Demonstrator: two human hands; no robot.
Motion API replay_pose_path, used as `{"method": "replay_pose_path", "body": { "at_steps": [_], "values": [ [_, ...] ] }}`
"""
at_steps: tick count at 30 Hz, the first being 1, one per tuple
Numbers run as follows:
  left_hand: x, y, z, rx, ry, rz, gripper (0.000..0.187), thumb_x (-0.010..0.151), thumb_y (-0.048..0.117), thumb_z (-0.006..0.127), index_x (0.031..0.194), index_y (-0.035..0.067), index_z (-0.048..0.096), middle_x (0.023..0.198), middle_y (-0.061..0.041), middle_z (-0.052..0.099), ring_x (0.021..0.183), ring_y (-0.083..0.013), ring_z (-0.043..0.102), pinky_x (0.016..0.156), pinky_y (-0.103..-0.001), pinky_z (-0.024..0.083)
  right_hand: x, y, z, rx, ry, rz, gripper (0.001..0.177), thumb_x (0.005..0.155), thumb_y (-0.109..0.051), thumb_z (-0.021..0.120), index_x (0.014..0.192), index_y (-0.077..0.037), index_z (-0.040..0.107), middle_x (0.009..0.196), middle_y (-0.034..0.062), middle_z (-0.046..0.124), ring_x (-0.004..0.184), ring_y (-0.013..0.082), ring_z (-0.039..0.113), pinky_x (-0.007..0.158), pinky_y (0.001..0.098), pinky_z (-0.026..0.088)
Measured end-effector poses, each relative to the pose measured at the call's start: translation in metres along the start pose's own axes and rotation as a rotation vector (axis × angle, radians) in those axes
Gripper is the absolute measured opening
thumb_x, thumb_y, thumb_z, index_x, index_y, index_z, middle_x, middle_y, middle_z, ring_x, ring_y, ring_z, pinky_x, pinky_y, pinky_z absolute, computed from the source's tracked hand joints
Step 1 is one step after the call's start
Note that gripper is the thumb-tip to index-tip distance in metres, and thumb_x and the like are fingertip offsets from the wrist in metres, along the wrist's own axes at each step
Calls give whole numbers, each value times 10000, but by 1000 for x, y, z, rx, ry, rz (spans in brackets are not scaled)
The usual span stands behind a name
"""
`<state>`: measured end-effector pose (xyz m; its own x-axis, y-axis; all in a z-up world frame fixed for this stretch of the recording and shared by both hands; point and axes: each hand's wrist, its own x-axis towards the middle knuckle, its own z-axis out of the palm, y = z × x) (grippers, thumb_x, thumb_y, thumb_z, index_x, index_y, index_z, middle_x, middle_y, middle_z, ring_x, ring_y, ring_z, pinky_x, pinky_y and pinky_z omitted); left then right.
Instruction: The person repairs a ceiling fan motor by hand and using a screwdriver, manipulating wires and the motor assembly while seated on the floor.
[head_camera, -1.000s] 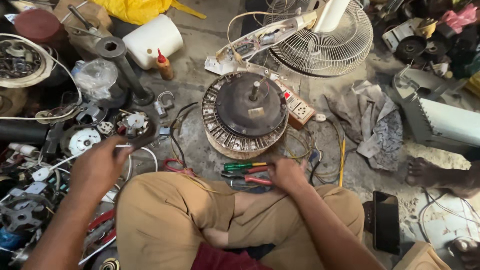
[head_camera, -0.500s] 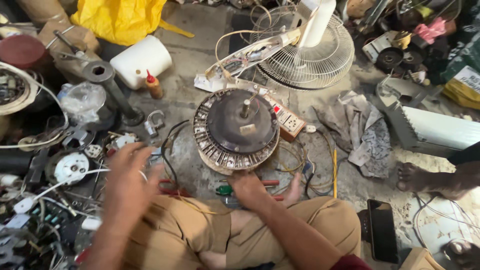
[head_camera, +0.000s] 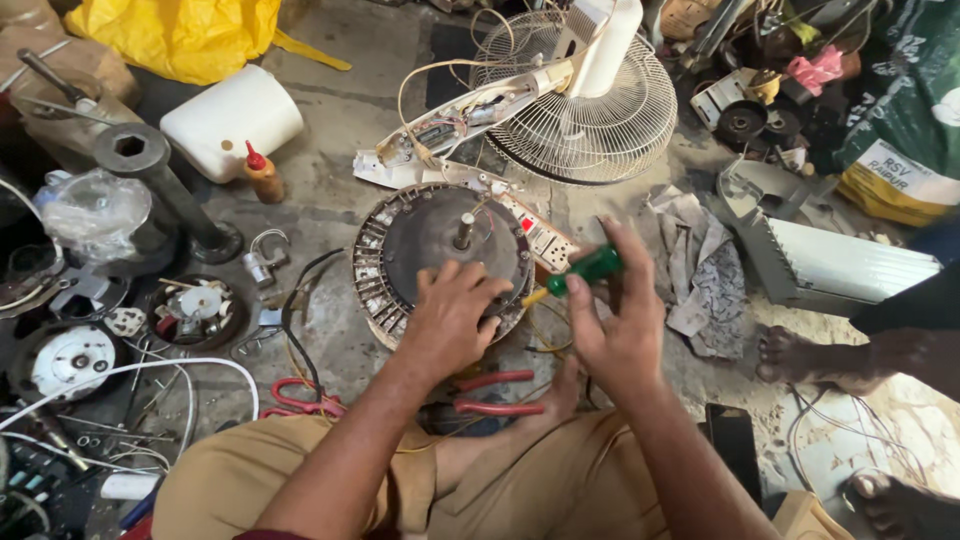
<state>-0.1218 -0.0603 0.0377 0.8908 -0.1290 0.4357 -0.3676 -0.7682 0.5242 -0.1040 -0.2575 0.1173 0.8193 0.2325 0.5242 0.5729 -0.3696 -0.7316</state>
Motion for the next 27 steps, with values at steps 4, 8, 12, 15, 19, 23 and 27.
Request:
{"method": "replay_pose_path", "body": {
  "at_steps": [4, 8, 12, 15, 19, 23, 27],
  "values": [
    [0, -1, -1, -3, -7, 8, 439, 714, 182, 830, 1138, 184, 714, 1078, -55, 598, 1118, -298, 546, 889, -530, 374, 15, 1, 12, -74, -70, -77, 586, 982, 10, 688, 1506, -40, 430, 1298, 162, 620, 1079, 194, 697, 912, 317, 617],
    [2, 0, -4, 19, -27, 13, 429, 718, 186, 834, 1130, 187, 715, 1069, -53, 592, 1118, -291, 542, 893, -520, 374, 13, 4, 14, -111, -58, -130, 544, 963, 1, 721, 1451, -23, 481, 1349, 173, 619, 1113, 217, 698, 931, 340, 610],
    [2, 2, -5, 31, -25, 29, 469, 715, 183, 833, 1168, 186, 713, 1072, -53, 594, 1092, -296, 537, 868, -518, 372, 15, 6, 12, -97, -62, -123, 534, 964, -14, 730, 1440, -26, 488, 1322, 147, 645, 1089, 194, 716, 932, 331, 626],
    [2, 4, -6, 21, 5, 36, 472, 721, 174, 827, 1179, 200, 717, 1069, -37, 597, 1087, -285, 543, 871, -506, 374, 15, 5, 12, -105, -52, -141, 523, 967, -5, 734, 1433, -25, 497, 1332, 154, 640, 1081, 198, 722, 924, 327, 633],
    [3, 5, -6, 36, -14, 21, 464, 725, 177, 828, 1174, 204, 717, 1053, -42, 588, 1076, -287, 543, 861, -503, 382, 16, 2, 14, -107, -66, -138, 522, 949, 4, 744, 1414, -26, 510, 1274, 143, 657, 1037, 183, 733, 903, 316, 634],
    [3, 6, -5, 40, -21, 3, 462, 715, 176, 829, 1163, 198, 719, 1043, -49, 583, 1068, -288, 541, 859, -504, 388, 19, -2, 15, 1, -80, -84, 443, 919, 17, 743, 1318, -27, 557, 1162, 116, 672, 1013, 161, 732, 894, 303, 638],
    [2, 4, -3, 49, -47, -5, 417, 730, 175, 828, 1133, 200, 721, 1030, -47, 576, 1075, -288, 539, 869, -510, 392, 34, -1, 0, 113, -294, -103, 277, 946, -6, 629, 1214, -30, 562, 1163, 98, 692, 1064, 167, 714, 974, 327, 591]
  ]
}}
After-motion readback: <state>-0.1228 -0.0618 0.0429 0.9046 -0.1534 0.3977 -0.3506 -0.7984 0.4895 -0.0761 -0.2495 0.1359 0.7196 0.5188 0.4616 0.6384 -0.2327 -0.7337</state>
